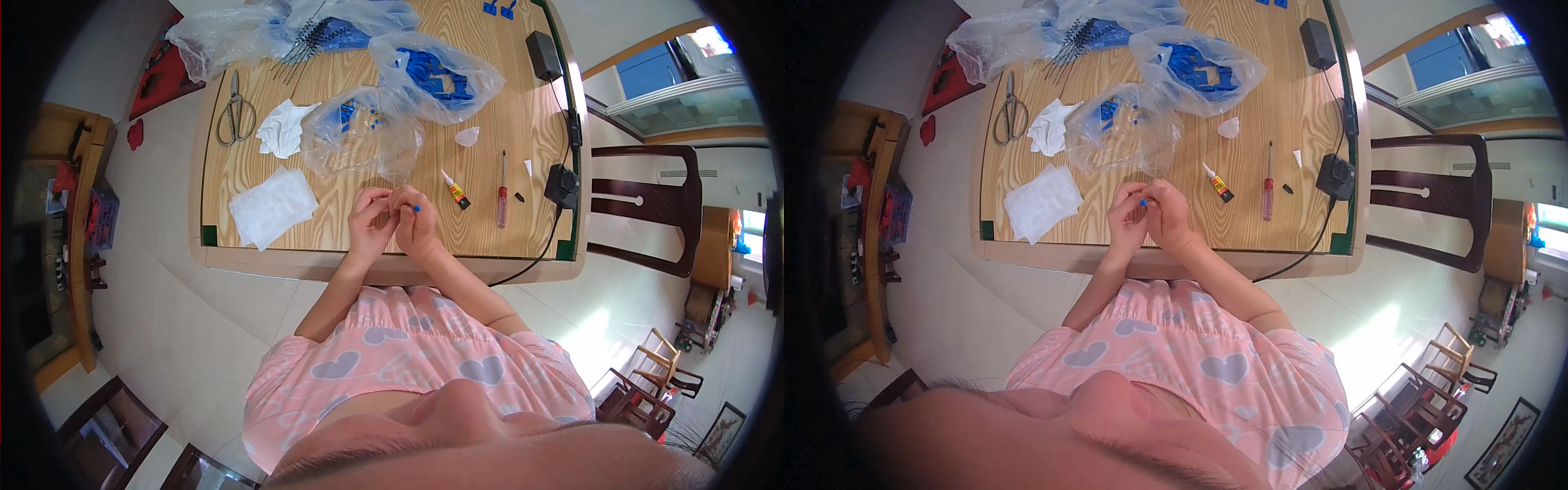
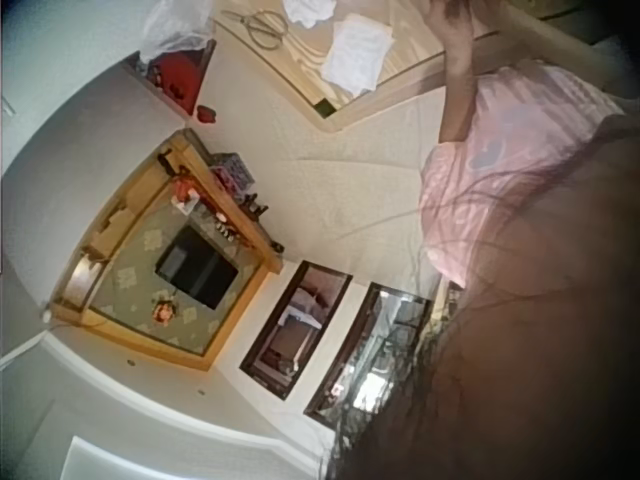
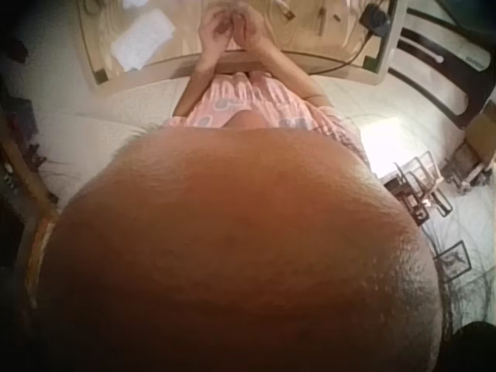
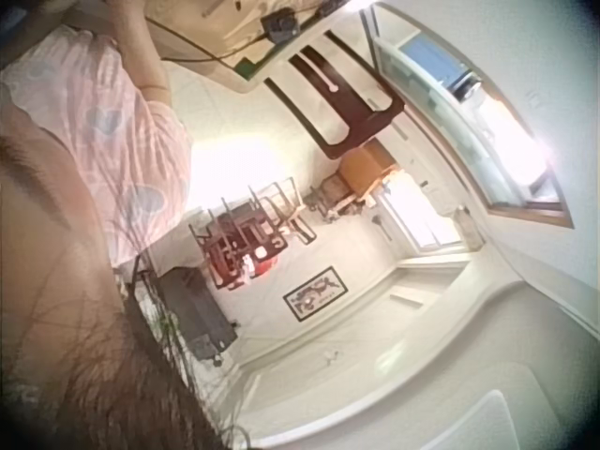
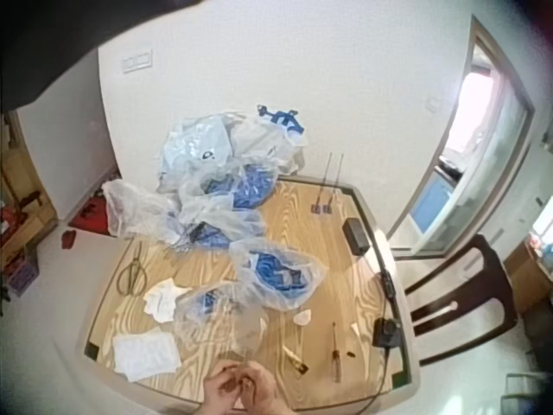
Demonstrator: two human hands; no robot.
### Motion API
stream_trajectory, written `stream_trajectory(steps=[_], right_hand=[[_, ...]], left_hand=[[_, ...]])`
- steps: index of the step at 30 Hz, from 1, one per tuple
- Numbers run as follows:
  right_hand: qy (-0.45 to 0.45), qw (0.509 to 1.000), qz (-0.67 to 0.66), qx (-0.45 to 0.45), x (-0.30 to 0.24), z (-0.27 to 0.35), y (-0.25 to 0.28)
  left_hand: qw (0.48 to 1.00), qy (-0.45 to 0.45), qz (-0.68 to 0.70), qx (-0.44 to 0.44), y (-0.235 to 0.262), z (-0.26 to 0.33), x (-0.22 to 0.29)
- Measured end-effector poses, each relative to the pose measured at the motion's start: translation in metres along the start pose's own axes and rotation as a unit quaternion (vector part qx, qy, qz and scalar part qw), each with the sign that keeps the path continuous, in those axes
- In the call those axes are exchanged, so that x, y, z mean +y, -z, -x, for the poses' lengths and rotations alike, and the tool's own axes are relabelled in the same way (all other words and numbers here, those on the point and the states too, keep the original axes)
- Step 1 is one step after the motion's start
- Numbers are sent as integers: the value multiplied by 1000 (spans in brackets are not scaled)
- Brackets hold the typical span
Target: Assembling small plastic and metal components for a lighting fixture at a table.
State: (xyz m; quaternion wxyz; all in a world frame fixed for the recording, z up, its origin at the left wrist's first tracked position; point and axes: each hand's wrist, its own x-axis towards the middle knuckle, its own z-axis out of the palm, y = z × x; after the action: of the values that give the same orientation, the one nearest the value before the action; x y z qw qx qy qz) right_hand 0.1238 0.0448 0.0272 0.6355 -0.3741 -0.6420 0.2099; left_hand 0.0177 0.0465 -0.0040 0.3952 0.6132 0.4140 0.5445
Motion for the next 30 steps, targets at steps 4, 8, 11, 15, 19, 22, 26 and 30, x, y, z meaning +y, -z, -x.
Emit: stream_trajectory(steps=[4, 8, 11, 15, 19, 22, 26, 30], right_hand=[[-20, 1000, 13, -12, -2, -2, 0], [-1, 1000, 9, -8, 1, -1, 1], [-6, 1000, -4, -5, 2, 1, 1], [-12, 1000, 6, -9, 1, 0, -1], [-11, 1000, 1, -6, 2, 2, 1], [-11, 1000, -1, -10, 2, -2, 0], [-14, 1000, -2, -10, 1, -1, 0], [-31, 999, -8, -3, 3, 3, 2]], left_hand=[[1000, 2, 4, 0, 0, 1, -2], [1000, -2, -2, -1, 0, 0, 2], [1000, 1, 8, 0, 0, -1, 6], [1000, -1, -6, -2, 0, 0, 4], [1000, -5, -13, -9, 1, -1, 5], [1000, -21, -6, -5, 2, -1, 0], [1000, 10, 11, 2, 0, 1, 0], [1000, -2, -5, -5, 0, 0, -1]])
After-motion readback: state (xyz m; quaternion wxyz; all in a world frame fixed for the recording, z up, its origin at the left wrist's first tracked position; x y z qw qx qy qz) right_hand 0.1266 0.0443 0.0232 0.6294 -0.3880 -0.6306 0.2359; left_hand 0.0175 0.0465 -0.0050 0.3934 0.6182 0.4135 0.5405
